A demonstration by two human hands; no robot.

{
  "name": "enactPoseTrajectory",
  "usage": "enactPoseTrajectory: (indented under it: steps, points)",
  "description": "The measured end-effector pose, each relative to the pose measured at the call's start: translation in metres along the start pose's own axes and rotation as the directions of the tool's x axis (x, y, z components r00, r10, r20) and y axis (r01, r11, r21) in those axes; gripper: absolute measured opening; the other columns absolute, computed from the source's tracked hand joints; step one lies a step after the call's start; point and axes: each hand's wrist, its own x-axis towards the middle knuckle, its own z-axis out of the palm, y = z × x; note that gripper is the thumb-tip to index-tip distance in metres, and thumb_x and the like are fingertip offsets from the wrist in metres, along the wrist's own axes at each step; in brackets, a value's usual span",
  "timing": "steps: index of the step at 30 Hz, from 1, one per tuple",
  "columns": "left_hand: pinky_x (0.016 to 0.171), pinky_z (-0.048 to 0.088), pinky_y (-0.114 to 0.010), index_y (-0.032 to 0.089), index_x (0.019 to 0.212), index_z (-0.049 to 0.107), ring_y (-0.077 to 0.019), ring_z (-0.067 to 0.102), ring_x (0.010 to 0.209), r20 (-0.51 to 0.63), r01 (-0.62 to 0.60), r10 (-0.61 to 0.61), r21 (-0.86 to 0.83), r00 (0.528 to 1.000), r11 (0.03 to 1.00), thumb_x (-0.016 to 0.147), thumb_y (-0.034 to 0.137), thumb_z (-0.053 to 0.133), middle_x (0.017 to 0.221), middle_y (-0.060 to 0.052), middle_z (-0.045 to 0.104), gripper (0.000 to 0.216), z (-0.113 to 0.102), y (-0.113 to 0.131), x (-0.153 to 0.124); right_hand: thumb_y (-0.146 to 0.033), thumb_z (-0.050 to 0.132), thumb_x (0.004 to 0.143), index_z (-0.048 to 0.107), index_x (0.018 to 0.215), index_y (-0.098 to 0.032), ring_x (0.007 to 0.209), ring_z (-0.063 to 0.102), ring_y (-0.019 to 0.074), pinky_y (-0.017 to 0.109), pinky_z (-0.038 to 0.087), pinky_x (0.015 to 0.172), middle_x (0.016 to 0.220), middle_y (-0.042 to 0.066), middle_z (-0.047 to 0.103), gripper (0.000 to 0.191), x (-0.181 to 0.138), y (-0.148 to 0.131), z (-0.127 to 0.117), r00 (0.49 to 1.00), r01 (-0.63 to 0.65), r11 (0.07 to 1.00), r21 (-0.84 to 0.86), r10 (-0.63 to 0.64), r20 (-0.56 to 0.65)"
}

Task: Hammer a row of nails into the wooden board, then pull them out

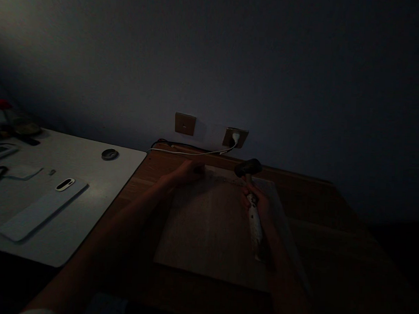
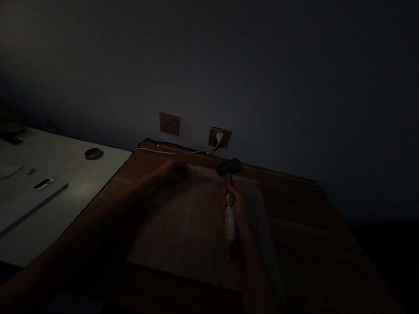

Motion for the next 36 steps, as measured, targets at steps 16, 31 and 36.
enactPoseTrajectory:
  steps: [16, 31, 36]
  points:
    - [0.074, 0.05, -0.025, 0.013, 0.096, 0.07, -0.0161, 0.067, 0.079, 0.0, -0.034, 0.034, -0.17, 0.999, 0.985, 0.077, 0.027, 0.067, 0.089, -0.004, 0.074, 0.024, 0.005, -0.007, 0.001, -0.048, 0.071, 0.078, 0.061, 0.073, -0.022, 0.034, 0.043, 0.0077, 0.021, 0.032, 0.034, 0.052, -0.006, 0.054, 0.028, -0.013, -0.004, 0.055, 0.999, 0.035, 0.992, -0.123, -0.031, 0.035]
    - [0.077, 0.053, -0.026, 0.012, 0.121, 0.067, -0.0188, 0.07, 0.086, -0.04, -0.064, 0.056, -0.261, 0.998, 0.963, 0.076, 0.024, 0.073, 0.099, -0.007, 0.076, 0.047, 0.007, -0.012, 0.001, -0.052, 0.07, 0.076, 0.057, 0.071, -0.023, 0.032, 0.042, 0.0079, 0.021, 0.032, 0.032, 0.049, -0.007, 0.051, 0.032, -0.009, 0.004, 0.09, 0.997, -0.004, 0.976, -0.216, 0.022, 0.077]
    - [0.079, 0.053, -0.028, 0.011, 0.116, 0.07, -0.0202, 0.07, 0.088, -0.079, -0.033, 0.019, -0.184, 0.997, 0.982, 0.075, 0.024, 0.075, 0.097, -0.006, 0.077, 0.043, 0.006, -0.01, 0.002, -0.051, 0.068, 0.079, 0.057, 0.068, -0.024, 0.032, 0.041, 0.0085, 0.021, 0.03, 0.033, 0.042, -0.007, 0.049, 0.031, -0.008, 0.008, 0.092, 0.993, -0.013, 0.97, -0.242, 0.041, 0.114]
